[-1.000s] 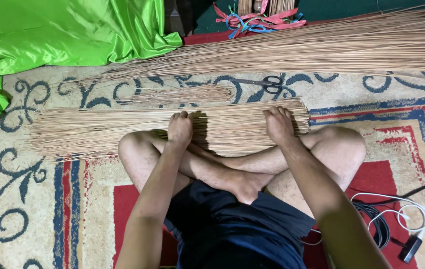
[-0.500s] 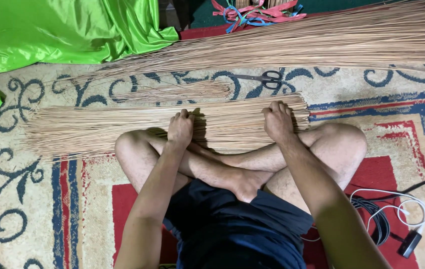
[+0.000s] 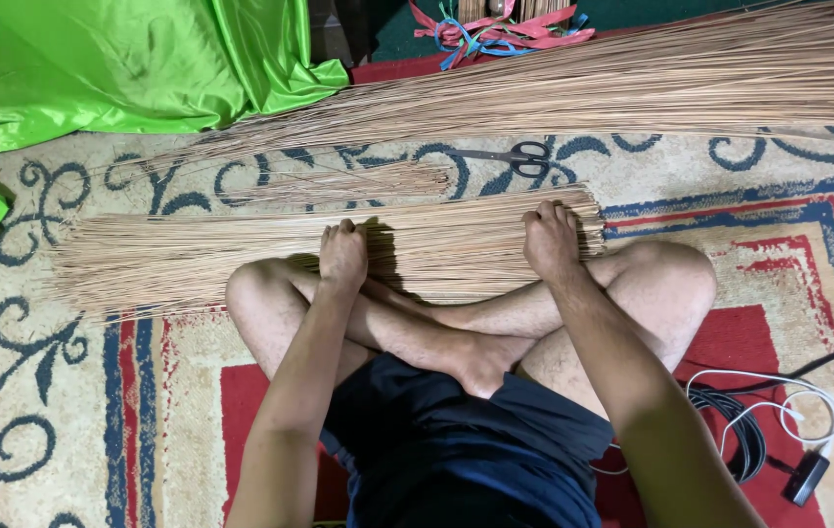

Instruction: Weaving and trimming palm leaf ribs to assemble a broom

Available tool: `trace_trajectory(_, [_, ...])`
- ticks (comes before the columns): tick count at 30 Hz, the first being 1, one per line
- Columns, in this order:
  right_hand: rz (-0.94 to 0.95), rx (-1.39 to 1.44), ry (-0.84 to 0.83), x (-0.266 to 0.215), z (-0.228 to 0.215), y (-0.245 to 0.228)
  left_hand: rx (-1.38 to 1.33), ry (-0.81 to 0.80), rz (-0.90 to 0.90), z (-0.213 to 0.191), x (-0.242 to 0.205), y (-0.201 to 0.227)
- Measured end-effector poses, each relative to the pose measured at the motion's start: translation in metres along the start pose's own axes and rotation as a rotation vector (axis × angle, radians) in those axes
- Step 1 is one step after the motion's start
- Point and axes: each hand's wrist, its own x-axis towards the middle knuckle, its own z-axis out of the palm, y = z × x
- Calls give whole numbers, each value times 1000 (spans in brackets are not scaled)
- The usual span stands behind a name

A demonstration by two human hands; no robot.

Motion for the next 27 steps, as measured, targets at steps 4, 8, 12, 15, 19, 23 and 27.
trace_trajectory(4, [33,46,-53,2,0,3,1,-12,24,-2,1,3])
trace_trajectory(8, [100,87,-118,1,8,8,-8,-11,35,-4,1,7])
trace_trajectory(12, [136,102,-166,2,19,13,34,-54,35,-19,-4,14])
trace_trajectory(15, [194,148,-202,7,-6,4,88,-37,55,-21,-4,17])
trace_trajectory(19, [335,313,-138,23,-22,24,89,-57,94,-68,-19,42])
trace_trajectory(23, [513,271,-261,50,-3,77,115,-285,329,-98,-22,75])
trace_trajectory(27, [529,210,-437,64,-16,82,270,-363,474,-85,-9,91])
